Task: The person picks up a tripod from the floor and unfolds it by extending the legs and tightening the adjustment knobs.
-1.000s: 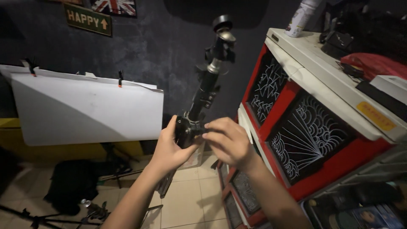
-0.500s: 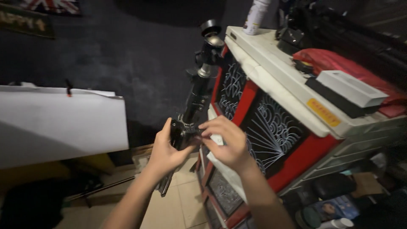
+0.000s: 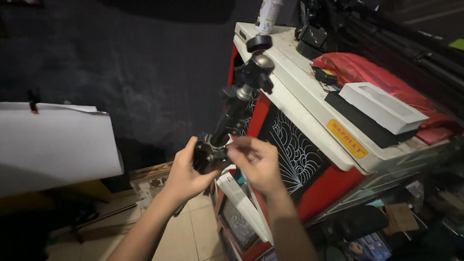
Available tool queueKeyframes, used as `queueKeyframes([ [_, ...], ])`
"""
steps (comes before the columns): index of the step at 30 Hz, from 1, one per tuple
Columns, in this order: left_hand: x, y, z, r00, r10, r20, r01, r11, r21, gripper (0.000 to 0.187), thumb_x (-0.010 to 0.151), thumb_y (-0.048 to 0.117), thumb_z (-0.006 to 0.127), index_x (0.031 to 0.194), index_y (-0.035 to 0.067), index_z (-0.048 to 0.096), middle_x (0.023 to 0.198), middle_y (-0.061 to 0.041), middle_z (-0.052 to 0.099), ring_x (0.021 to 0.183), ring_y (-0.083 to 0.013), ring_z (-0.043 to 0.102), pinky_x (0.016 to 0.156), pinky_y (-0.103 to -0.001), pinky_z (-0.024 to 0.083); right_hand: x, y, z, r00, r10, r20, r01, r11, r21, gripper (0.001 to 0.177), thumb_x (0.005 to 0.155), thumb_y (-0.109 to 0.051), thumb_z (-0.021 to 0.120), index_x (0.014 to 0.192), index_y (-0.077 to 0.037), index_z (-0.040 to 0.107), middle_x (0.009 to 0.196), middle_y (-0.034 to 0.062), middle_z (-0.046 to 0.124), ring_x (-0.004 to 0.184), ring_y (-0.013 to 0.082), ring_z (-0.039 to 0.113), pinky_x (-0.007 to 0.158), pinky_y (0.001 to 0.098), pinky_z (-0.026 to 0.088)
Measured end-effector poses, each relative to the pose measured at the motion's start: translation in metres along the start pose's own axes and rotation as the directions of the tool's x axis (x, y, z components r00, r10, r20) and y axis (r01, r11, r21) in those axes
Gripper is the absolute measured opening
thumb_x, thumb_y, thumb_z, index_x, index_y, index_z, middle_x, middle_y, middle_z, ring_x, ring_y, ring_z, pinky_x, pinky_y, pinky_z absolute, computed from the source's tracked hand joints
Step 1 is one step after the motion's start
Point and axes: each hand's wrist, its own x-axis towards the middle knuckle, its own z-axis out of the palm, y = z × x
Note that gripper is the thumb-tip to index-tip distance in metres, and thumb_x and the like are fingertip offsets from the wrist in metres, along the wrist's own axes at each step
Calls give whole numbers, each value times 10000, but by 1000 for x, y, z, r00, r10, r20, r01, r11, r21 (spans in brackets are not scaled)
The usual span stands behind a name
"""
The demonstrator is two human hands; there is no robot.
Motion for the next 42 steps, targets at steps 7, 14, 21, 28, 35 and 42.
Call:
queueKeyframes([
  [7, 22, -13, 10, 998, -14, 55, 14, 1000, -14, 425, 734, 131, 884, 1013, 11, 585, 822, -77, 762, 725, -131, 744, 649, -285, 567, 8, -9, -7, 979, -196, 49, 198, 882, -427, 171, 1018, -108, 680, 998, 52, 737, 934, 87, 742, 841, 135, 694, 746, 258, 530],
  [14, 47, -38, 3, 991, 106, 79, -91, 980, -176, 434, 768, 88, 849, 1113, -3, 603, 958, -88, 777, 876, -148, 753, 785, -297, 587, 26, -10, 0, 971, -226, 83, 235, 816, -528, 224, 957, -133, 654, 1068, 60, 633, 907, 101, 642, 783, 157, 623, 691, 275, 506],
  [21, 83, -68, -19, 979, 104, 174, -53, 959, -278, 481, 759, 114, 878, 1139, 5, 603, 980, -88, 787, 906, -151, 763, 807, -298, 600, 60, 16, 12, 997, -60, -43, 26, 825, -565, 245, 1121, -166, 553, 1002, 13, 672, 847, 67, 631, 745, 140, 632, 668, 284, 505],
  [28, 124, -97, -54, 953, 154, 261, -59, 939, -340, 444, 770, 136, 883, 1108, 29, 614, 960, -79, 795, 893, -137, 781, 802, -295, 614, 86, 39, 35, 998, 33, -59, -53, 920, -389, 227, 1111, -155, 513, 1116, 47, 616, 928, 62, 630, 833, 115, 597, 737, 279, 488],
  [35, 149, -122, -75, 919, 147, 367, 5, 923, -384, 490, 754, 154, 895, 1135, 38, 609, 912, -60, 773, 826, -114, 751, 759, -283, 600, 109, 24, 73, 976, -198, -87, 45, 578, -814, 289, 959, -218, 678, 1103, 20, 599, 972, 119, 638, 798, 222, 648, 672, 337, 527],
  [42, 153, -141, -72, 834, 162, 527, 186, 817, -546, 537, 724, 107, 898, 1169, 56, 602, 941, -31, 722, 832, -96, 683, 743, -275, 579, 116, 18, 85, 906, -370, 204, 224, 11, -975, 314, 892, -219, 727, 1070, 28, 649, 849, 132, 610, 695, 305, 629, 599, 378, 500],
])
